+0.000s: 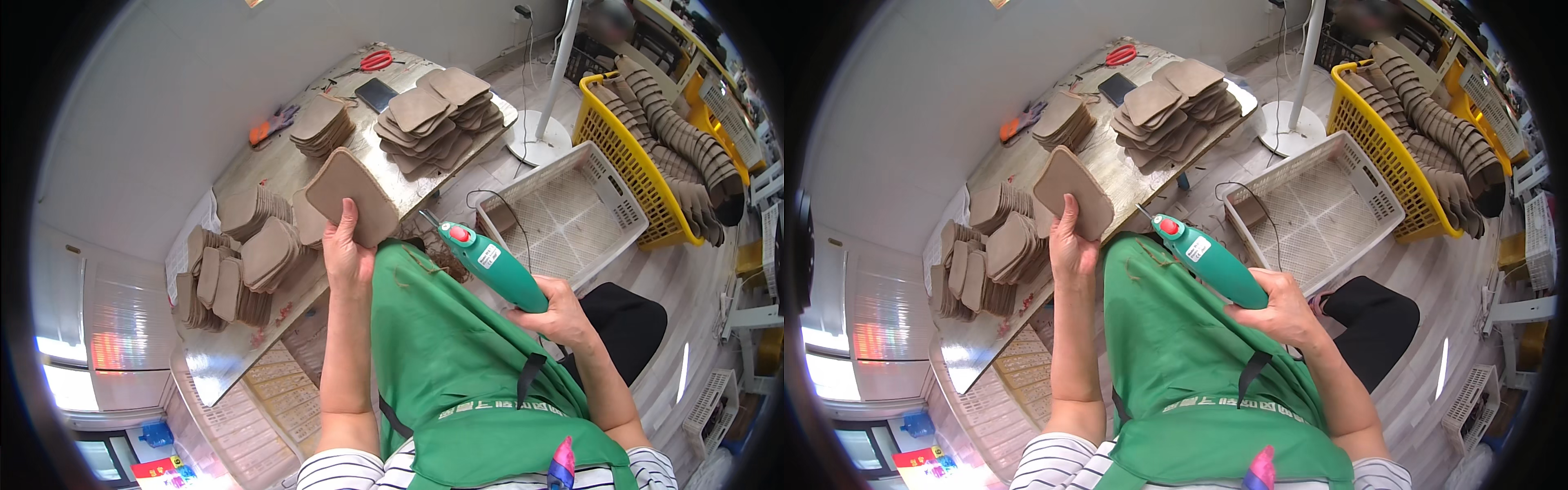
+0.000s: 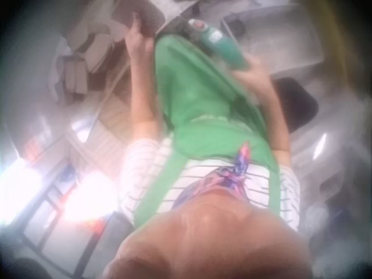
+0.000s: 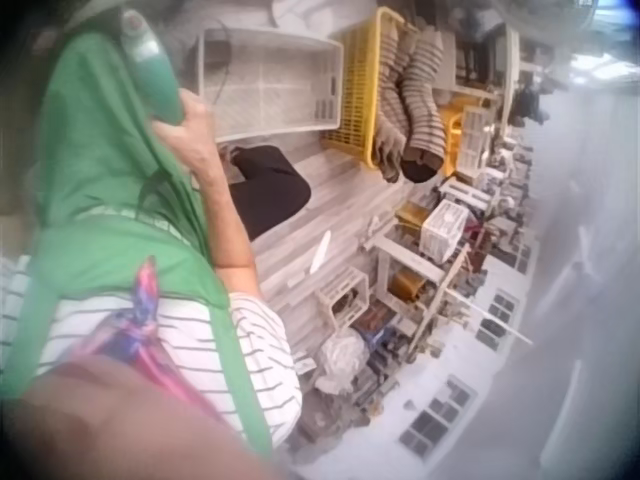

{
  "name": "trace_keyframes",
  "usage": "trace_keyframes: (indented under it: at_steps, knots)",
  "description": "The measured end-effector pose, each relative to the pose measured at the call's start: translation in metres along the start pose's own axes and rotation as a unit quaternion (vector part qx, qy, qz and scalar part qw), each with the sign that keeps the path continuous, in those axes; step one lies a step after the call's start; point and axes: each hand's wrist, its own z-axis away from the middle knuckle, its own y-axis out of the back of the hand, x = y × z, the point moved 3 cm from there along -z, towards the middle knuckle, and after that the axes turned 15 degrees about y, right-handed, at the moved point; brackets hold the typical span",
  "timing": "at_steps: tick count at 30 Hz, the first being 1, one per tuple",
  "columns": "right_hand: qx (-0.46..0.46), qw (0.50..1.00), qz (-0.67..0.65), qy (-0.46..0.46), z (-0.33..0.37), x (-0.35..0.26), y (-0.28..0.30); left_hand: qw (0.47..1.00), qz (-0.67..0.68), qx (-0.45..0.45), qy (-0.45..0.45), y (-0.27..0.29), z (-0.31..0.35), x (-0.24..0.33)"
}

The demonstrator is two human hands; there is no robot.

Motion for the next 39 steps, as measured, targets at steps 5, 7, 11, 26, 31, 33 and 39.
trace_keyframes:
  at_steps: [5, 7, 11, 26, 31, 33, 39]
  knots:
    - [-0.011, 1.000, 0.015, 0.008, 0.002, -0.006, 0.000, 0.995, 0.077, -0.043, 0.042, -0.020, 0.010, -0.033]
    - [-0.008, 1.000, 0.014, 0.010, 0.002, -0.009, 0.001, 0.996, 0.078, -0.041, 0.034, -0.023, 0.011, -0.038]
    - [0.003, 1.000, 0.003, 0.005, 0.004, -0.010, 0.001, 0.996, 0.078, -0.040, 0.021, -0.025, 0.015, -0.049]
    - [0.021, 0.998, -0.045, -0.030, -0.002, -0.010, 0.014, 0.990, -0.130, -0.044, 0.033, -0.002, 0.024, -0.078]
    - [0.007, 0.999, -0.043, -0.019, -0.001, -0.010, 0.026, 0.958, -0.276, -0.069, 0.030, -0.005, 0.025, -0.044]
    - [-0.010, 1.000, -0.011, 0.001, -0.003, -0.016, 0.034, 0.941, -0.324, -0.081, 0.045, -0.004, 0.024, -0.029]
    - [-0.077, 0.993, 0.080, 0.031, -0.007, -0.022, 0.052, 0.885, -0.427, -0.119, 0.142, -0.014, 0.028, -0.002]
